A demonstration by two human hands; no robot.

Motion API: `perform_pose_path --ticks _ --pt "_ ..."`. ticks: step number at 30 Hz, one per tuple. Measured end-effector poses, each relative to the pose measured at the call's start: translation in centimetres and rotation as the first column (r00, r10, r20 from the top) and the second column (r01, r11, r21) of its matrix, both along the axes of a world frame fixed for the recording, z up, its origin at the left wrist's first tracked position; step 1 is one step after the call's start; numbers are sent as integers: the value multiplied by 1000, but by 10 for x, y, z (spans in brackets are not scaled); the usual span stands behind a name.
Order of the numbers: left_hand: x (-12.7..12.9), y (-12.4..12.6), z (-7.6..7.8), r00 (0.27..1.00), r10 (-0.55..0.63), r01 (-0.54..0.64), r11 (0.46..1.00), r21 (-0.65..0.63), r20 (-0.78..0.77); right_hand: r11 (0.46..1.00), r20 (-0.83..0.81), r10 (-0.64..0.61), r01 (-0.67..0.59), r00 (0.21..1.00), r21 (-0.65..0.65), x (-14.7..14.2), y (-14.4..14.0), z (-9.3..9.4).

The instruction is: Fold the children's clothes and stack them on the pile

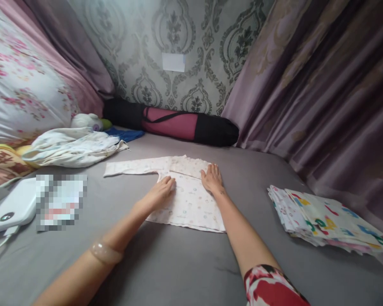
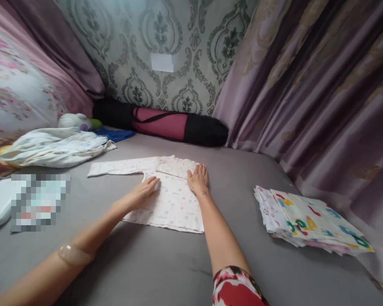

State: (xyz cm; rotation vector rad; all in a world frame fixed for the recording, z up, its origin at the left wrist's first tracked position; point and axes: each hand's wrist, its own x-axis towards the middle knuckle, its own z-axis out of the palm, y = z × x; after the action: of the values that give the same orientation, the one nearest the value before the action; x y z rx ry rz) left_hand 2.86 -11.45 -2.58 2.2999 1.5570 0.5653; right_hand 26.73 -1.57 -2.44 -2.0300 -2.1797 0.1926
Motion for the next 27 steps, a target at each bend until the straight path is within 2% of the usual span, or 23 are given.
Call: perform_pose_path --ticks 4,6,8,10,13,17,22,24,27 --pt "-3 -19 -14 999 19 -23 992 126 31 998 42 -18 20 999 -55 -3 2 8" --pt "-2 -23 -16 999 26 -32 988 151 46 1000 75 -11 12 997 -5 -13 0 14" --pt "-1 -25 -14 999 19 -25 988 151 44 996 85 61 -66 994 61 -28 -4 19" --pt "-1 -26 -11 999 20 -25 989 148 34 982 54 177 -180 983 64 -45 -8 21" --pt "-1 -26 -12 1000 31 -31 991 130 -1 966 -19 252 -253 967 -44 -64 -12 18" --pt "-2 -25 -17 999 42 -39 994 97 -27 965 -26 226 -227 974 -131 -68 -11 15" --pt "0 -25 -17 998 44 -41 995 94 -34 950 -33 213 -215 976 -224 -71 -7 26" --pt "0 -25 -15 998 42 -37 995 90 -52 958 -26 229 -230 973 -172 -81 -6 30" --pt "0 -25 -14 997 40 -34 995 94 -62 937 -37 344 -346 938 -47 -101 -7 27"
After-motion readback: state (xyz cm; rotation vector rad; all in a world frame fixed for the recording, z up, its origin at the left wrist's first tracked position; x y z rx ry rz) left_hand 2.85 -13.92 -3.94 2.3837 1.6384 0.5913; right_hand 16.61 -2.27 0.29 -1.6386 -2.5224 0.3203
